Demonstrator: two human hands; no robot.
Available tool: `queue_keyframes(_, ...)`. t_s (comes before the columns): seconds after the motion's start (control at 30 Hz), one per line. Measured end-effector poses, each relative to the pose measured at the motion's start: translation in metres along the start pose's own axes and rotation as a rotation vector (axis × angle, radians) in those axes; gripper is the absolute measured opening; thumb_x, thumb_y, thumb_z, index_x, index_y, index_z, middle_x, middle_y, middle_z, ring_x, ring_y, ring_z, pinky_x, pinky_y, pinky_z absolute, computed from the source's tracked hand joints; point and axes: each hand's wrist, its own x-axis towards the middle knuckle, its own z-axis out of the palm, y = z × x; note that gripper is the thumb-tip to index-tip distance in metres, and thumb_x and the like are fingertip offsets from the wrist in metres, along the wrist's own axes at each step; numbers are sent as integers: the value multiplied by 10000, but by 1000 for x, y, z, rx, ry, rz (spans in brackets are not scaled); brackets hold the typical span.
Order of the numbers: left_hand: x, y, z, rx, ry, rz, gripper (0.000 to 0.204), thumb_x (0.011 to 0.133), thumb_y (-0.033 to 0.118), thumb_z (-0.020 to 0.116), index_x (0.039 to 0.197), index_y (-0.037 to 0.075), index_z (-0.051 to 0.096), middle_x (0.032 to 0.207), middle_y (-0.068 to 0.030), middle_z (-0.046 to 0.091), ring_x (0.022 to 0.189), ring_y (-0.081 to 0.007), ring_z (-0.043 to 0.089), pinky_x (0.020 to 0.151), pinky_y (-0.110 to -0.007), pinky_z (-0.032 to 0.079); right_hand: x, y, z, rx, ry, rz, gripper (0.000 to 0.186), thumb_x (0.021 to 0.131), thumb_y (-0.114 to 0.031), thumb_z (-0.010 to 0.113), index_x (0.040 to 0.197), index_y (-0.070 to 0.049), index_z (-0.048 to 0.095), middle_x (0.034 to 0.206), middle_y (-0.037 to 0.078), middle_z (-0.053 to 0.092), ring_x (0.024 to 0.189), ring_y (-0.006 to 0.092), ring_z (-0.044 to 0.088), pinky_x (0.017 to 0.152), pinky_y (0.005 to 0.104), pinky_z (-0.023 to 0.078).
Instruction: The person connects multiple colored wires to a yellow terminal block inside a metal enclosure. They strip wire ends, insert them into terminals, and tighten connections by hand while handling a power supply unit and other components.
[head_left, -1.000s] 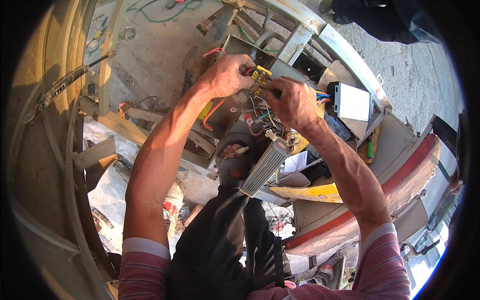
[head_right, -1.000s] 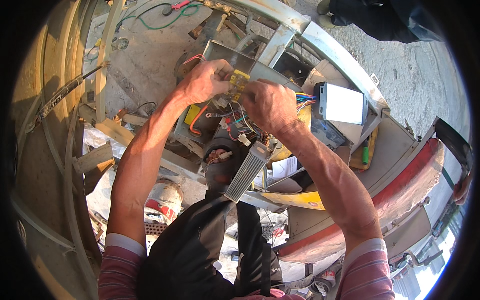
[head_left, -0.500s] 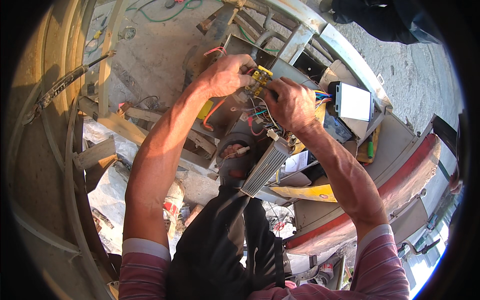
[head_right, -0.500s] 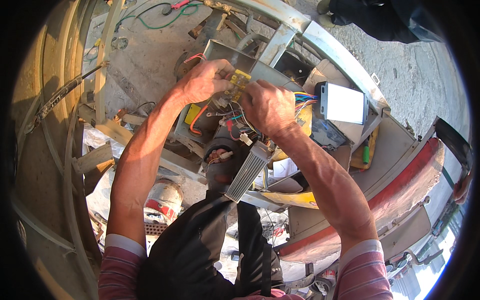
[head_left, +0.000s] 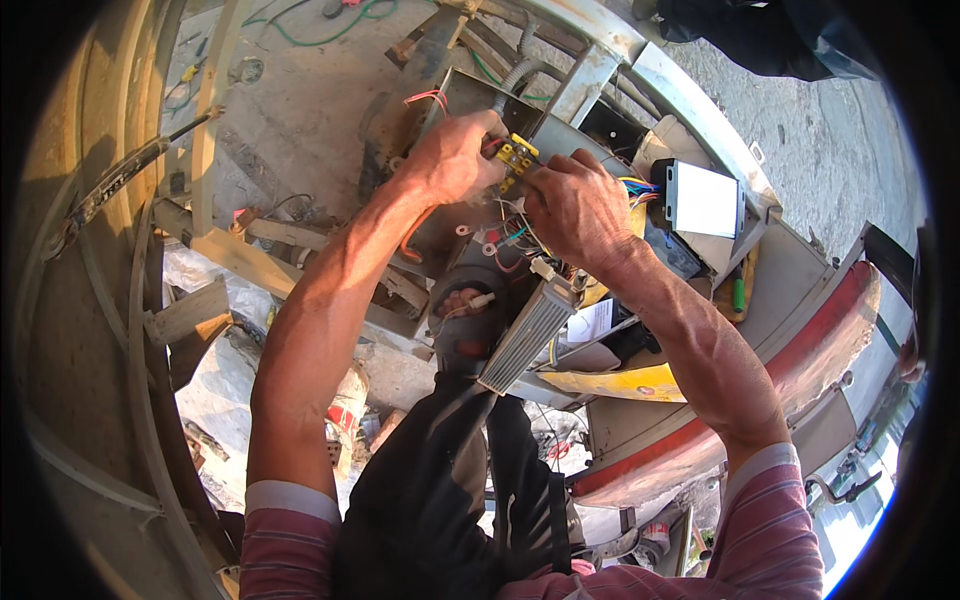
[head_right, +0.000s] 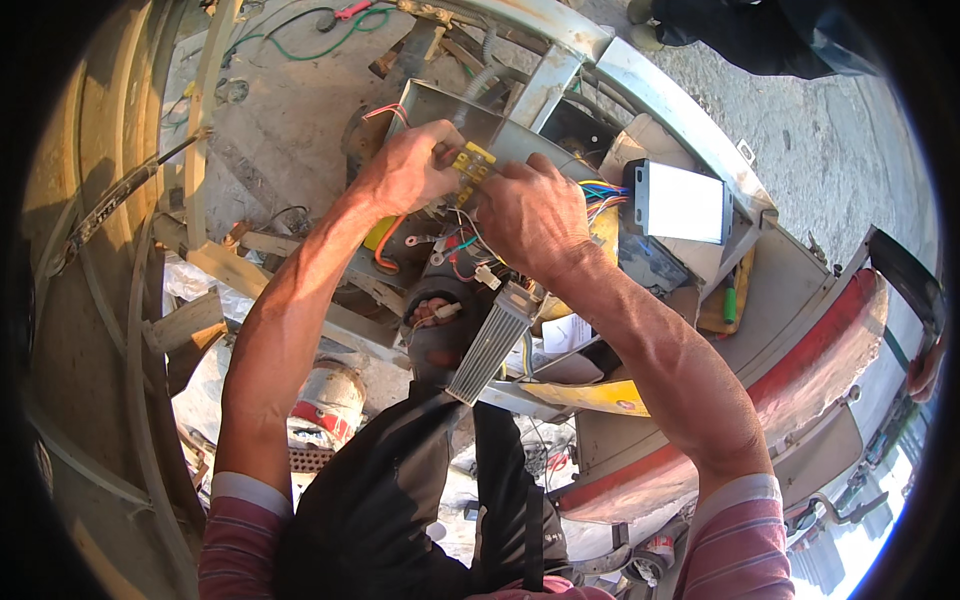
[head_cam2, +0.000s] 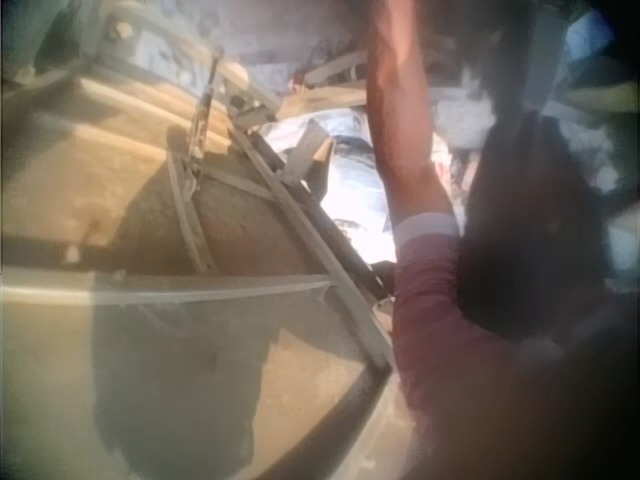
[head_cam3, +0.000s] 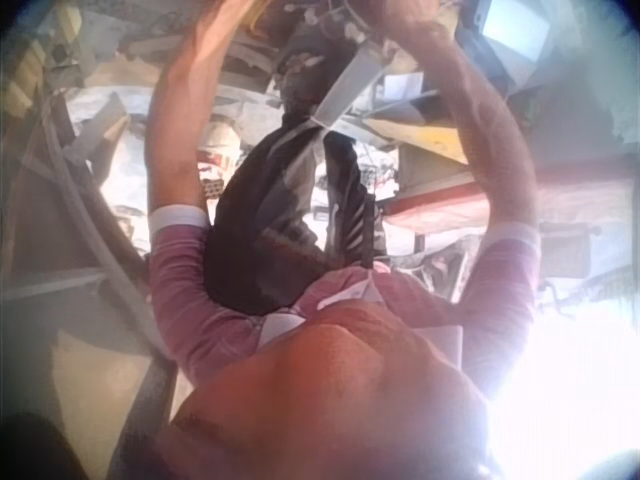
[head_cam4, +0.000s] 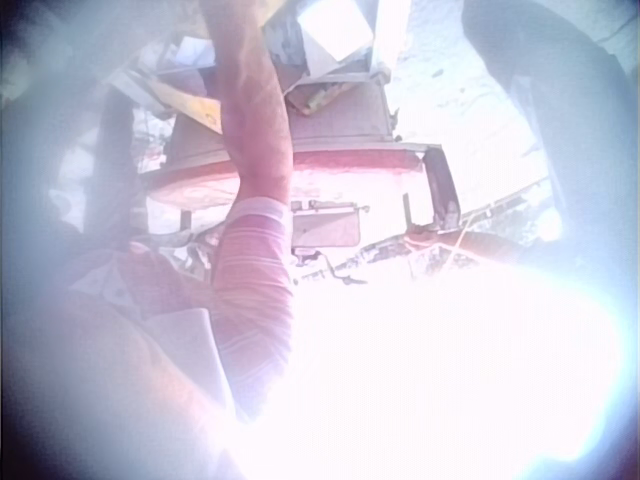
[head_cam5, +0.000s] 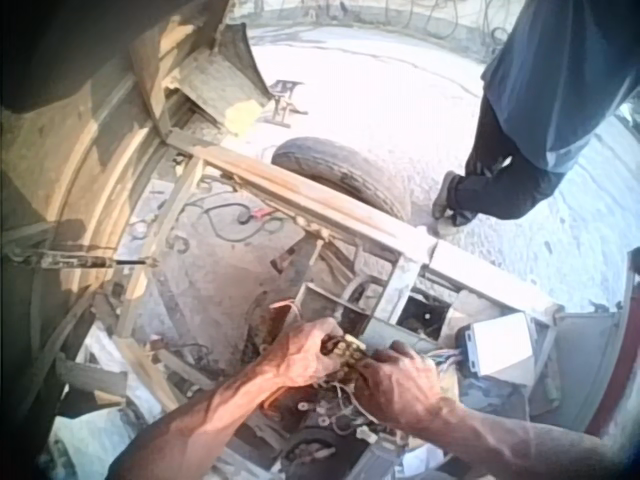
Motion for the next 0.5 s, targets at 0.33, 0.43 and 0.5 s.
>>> queue_keyframes(0.33,-5,6,-5,-164,-66,-125,244,888,64,728,1099,-21,638,875,-29,648,755,-92,603,664,-304,513,28,32,-34,404,-46,157,302,903,-210,689,1171,-95,767,1097,201,728,1040,373,727,920,468,588)
queue_keyframes(0.43,-5,2,-2,-162,-18,-36,233,899,33,718,1110,-18,633,853,-16,636,718,-68,584,627,-286,491,41,32,-34,394,-152,76,354,895,-280,706,1192,-90,737,1104,197,739,1041,368,731,919,451,584)
queue_keyframes(0.5,-8,-1,-1,-202,-19,-49,236,903,18,715,1121,-15,629,835,-11,632,697,-62,574,613,-277,478,49,33,-32,424,-233,-26,449,881,-362,726,1219,-67,697,1090,205,748,992,374,732,890,433,572)
